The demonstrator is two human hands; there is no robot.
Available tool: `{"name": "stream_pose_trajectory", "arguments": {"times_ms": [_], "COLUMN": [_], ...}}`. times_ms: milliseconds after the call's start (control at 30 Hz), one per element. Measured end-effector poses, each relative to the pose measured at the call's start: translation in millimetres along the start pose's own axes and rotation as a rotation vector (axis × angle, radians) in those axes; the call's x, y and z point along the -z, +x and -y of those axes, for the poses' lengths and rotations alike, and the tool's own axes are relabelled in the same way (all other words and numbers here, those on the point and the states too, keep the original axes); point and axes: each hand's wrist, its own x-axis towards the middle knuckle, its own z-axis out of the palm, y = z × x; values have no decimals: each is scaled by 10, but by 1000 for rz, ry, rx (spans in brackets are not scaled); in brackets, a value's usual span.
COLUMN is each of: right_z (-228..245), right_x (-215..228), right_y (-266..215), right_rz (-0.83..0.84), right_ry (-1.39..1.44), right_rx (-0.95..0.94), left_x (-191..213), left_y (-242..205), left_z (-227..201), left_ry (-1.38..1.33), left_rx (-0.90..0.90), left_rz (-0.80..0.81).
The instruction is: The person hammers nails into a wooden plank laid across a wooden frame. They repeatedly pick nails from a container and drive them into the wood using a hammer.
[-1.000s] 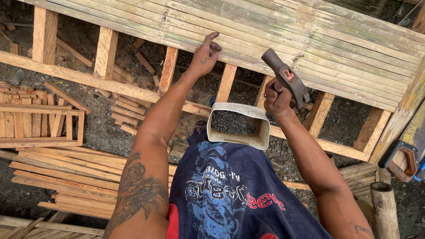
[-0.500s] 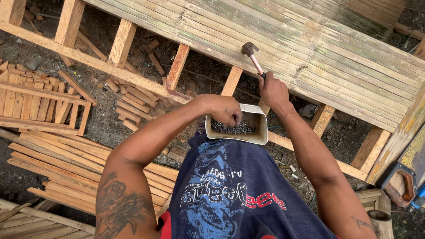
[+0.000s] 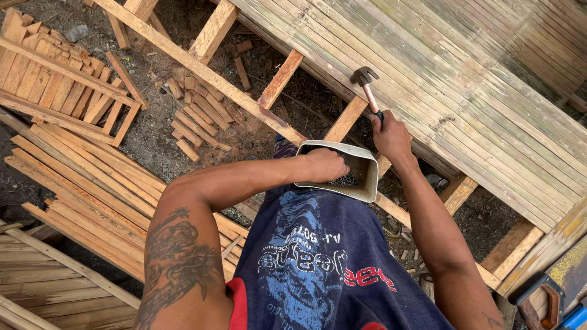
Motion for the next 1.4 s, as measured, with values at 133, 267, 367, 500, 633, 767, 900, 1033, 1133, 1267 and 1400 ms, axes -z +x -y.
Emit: {"name": "stream_pose_trajectory", "arguments": {"times_ms": [133,267,367,500,633,767,900,1033,1133,1267,1400], "right_z": [281,562,660,846,1054,1229,1317,1330,1330,1319,1136], "right_x": [-61,-167,-246,-317,-285,-308,-319,-364,-360,-367,-259], "right_y": [101,278,331,421,423,443,605,655,743,759,753], "right_rz": [27,22,20,3,0,-38,-21,-31,-173,73,-111], "right_ry": [0,61,64,88,104,177,37,-36,121,-73,105], "right_rx": [18,8,22,52,81,144,169,190,346,145,263], "left_x": [427,680,659,541,473,423,484,448,473,464,410], "left_y": [-411,-537,-567,-344,-168,-134,-107,-130,-81,-101,-209], "left_z": [171,982,1789,2443,2656,2664,2694,2677,2728,2774,2872], "left_ry": [-729,-1057,-821,-670,-294,-296,-281,-230,-269,-266,-195], "left_rx": [-79,23,245,514,511,570,584,570,575,609,726], "left_rz": [-181,-770,-1068,-1203,-1139,-1080,-1078,-1108,-1095,-993,-899]}}
